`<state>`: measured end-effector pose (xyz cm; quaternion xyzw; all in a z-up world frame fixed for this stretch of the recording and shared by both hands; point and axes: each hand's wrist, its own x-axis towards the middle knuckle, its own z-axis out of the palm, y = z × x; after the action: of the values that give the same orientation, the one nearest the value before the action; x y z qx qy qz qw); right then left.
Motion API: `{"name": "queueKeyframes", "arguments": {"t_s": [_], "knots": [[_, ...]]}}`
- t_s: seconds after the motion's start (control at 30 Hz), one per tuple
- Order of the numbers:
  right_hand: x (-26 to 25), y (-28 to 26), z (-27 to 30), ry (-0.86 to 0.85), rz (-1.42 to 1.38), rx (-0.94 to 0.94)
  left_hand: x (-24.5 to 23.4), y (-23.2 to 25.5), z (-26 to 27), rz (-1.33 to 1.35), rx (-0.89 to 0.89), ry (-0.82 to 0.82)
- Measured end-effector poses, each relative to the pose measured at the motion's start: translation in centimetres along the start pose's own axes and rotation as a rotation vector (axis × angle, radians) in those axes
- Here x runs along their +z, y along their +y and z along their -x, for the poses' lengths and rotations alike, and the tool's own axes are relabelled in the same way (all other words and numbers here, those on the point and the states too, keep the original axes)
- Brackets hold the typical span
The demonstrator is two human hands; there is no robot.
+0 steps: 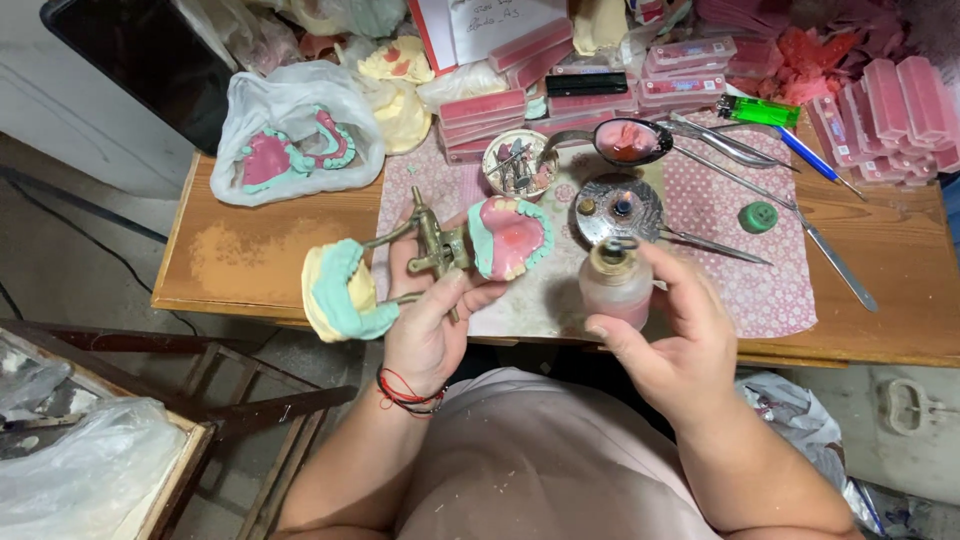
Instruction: The person uses a metal tool to shape and smooth pink material on a dental mold held in a vise. They then apply a liquid from a bottle to the mold and continue refining the material with the tool. Finally, the person writes on a document with a pen.
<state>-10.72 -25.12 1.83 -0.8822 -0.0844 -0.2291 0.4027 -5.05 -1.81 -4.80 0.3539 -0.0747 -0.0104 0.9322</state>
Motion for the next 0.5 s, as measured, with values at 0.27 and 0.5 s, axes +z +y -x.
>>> {"name": "queueKeyframes", "arguments": {"t_s": [0.27, 0.5], "knots": [[1.6, -1.6, -0.6, -0.105, 0.088, -0.088, 0.7, 0.4, 0.0, -0.025, 0.083, -0.034], [1.6, -1.9, 0.2, -0.16, 0.048, -0.117, 0.6, 0.3, -0.2, -0.018, 0.151, -0.029]]}}
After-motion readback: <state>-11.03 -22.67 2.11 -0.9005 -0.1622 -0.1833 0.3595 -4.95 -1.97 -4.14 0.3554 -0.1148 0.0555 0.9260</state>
